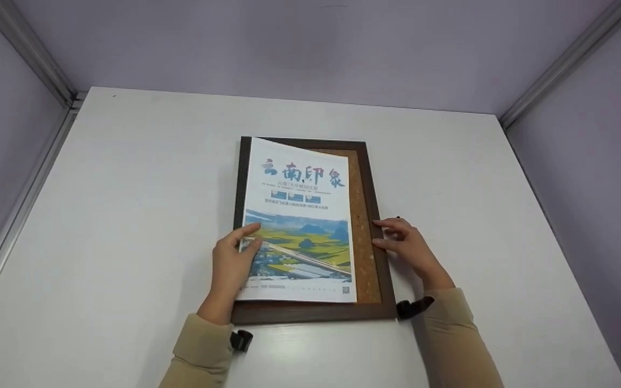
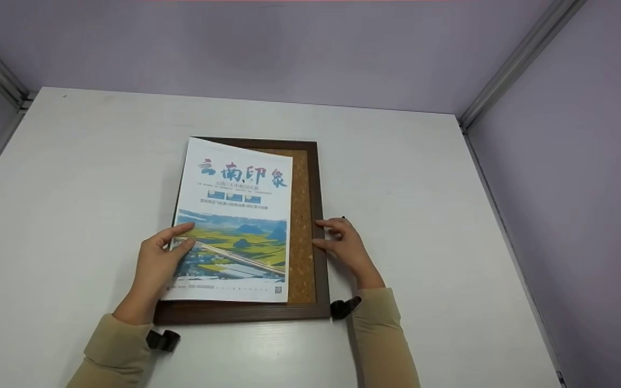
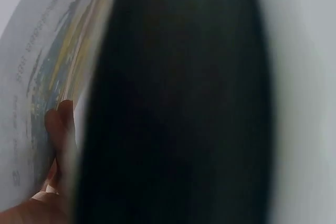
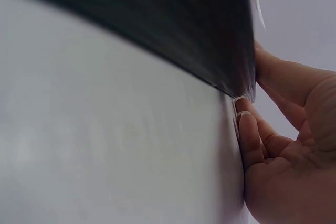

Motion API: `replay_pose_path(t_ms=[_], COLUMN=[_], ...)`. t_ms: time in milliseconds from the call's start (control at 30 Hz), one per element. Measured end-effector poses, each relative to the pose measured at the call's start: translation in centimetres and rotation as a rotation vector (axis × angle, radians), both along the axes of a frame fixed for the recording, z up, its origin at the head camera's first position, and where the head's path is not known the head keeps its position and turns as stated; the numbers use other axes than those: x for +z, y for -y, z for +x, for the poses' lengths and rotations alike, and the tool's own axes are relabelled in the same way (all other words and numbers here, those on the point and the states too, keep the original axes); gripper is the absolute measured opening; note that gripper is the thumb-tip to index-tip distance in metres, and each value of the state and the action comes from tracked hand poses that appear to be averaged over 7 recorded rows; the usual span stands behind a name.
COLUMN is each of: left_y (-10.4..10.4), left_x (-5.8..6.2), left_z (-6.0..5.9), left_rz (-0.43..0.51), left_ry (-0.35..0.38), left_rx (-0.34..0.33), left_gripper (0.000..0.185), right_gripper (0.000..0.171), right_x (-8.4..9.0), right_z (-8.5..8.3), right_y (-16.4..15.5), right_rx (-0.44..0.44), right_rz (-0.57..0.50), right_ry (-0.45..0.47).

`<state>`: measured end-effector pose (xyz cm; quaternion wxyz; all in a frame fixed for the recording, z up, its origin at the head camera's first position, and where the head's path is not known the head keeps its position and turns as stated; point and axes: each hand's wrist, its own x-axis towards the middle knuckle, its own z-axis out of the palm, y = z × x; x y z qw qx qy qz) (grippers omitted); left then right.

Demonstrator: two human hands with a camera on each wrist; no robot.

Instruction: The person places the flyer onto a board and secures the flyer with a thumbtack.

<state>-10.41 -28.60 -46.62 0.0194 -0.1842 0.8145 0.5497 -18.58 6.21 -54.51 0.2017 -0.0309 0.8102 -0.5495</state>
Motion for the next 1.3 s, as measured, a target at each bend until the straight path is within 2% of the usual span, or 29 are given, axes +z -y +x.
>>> replay_pose_path(t_ms=[267,767,1033,1300], left_y=[-0.6,-0.1,0.3,0.3], left_x=[-0.5,-0.1,0.6,0.9], left_z=[0.0,-0.2,-0.8,-1.0], left_rz=[-0.006,-0.144,-0.179,-0.23], left_ry=[0.054,0.142,0.209,0.203], left_rx=[-0.061,-0.247,-0.26,-0.29], left_gripper=[0.034,0.04,0.047,0.054], right_gripper=[0.047,0.047,0.047,0.046], right_x=[0.0,0.4,0.5,0.7], right_z=[-0.1,-0.1,0.0,0.1], right_y=[-0.1,0.1,0.0,-0.1], right_rx=[-0.005,-0.004,0.004,0.001], right_rz=[0.006,-0.022,-0.002,0.024], right_ry=[0.005,0.006,-0.002,-0.022])
